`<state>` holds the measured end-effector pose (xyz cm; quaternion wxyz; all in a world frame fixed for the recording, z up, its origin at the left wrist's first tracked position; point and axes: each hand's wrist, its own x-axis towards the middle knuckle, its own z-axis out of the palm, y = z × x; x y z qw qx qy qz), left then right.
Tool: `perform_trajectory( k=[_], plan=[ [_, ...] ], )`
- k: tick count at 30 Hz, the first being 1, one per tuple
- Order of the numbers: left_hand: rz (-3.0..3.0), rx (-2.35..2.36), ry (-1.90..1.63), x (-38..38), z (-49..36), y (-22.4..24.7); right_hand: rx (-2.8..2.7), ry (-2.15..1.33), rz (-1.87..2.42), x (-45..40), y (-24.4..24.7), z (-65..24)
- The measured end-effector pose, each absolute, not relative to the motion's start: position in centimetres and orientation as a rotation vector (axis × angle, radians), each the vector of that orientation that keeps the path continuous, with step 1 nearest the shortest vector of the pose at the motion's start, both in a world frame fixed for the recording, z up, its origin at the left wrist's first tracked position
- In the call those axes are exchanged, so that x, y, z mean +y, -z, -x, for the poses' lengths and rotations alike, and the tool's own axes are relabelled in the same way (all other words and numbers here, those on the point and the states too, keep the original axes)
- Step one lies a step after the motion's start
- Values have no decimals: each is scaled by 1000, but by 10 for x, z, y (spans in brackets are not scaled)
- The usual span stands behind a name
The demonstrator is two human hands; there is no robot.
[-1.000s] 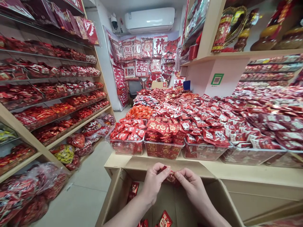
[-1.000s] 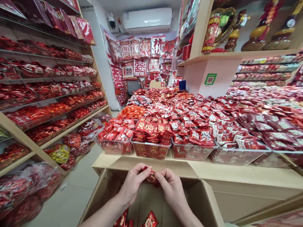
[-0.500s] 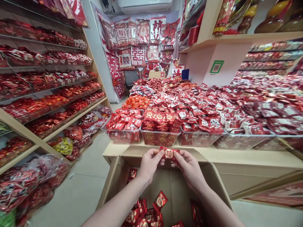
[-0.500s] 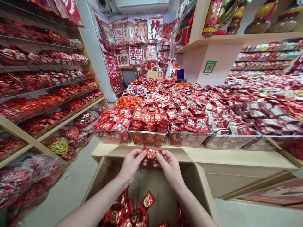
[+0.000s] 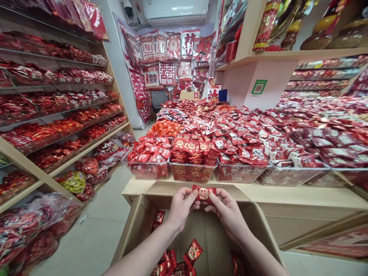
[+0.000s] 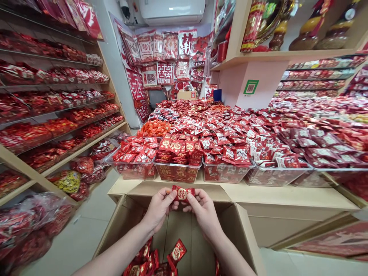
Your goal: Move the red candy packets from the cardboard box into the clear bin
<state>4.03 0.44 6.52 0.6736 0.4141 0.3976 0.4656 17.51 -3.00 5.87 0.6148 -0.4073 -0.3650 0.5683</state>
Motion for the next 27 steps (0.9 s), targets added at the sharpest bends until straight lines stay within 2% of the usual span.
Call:
perform_trajectory(
  k=[5, 13, 15, 20, 22, 27],
  plan=[
    [-1212, 836, -921, 5, -35, -71, -1100, -1229, 981, -27, -56, -182],
    [-1253, 918, -933, 2, -38, -66, -964, -1268, 1028, -29, -55, -169],
    [-1495, 971, -928, 8, -33, -77, -974, -1191, 1077, -30, -57, -174],
    [-2393, 985, -1264, 70, -20, -133, -1107, -802, 1201, -13, -88, -204],
    [-2712, 947, -1160, 110, -23, -152, -1192, -607, 1230, 6, -112, -215],
    [-3052, 944, -461, 187, -37, -168, -1473, -221, 1467, 79, -166, -226]
  ],
)
